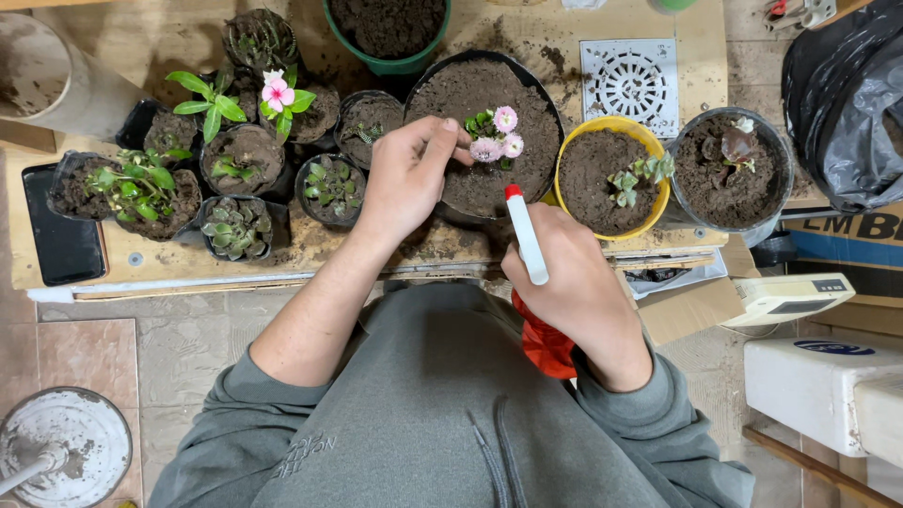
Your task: The person uses a red spray bottle to mist several potted plants arranged on a wooden workbench. They move from one pot to the next, spraying the soil and leaves of each plant in sequence.
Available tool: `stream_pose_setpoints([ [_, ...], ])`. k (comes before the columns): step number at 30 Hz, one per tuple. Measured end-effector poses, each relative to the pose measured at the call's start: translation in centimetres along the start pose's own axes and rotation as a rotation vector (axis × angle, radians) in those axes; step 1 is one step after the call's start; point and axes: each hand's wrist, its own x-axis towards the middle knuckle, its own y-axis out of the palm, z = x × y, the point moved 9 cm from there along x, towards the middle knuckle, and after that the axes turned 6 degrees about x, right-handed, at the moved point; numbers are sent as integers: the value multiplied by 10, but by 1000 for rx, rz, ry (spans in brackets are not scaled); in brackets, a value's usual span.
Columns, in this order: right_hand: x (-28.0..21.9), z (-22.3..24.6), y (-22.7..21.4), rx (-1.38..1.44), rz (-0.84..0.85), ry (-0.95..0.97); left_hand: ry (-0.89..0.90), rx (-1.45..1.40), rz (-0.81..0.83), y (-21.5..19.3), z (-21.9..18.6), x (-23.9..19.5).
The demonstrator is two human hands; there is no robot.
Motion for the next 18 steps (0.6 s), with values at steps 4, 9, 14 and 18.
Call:
stream_pose_setpoints([
  [4,-4,-16,6,10,17,17,105,166,-50,-13,-18,-20],
  [9,-14,-8,4,-36,31,-37,95,172,62,-9,-16,-54],
  [14,-13,-17,8,-29,44,-54,155,140,156,12,39,-96],
  [18,-16,6,2,-9,44,-82,239,329,175,28,95,-115],
])
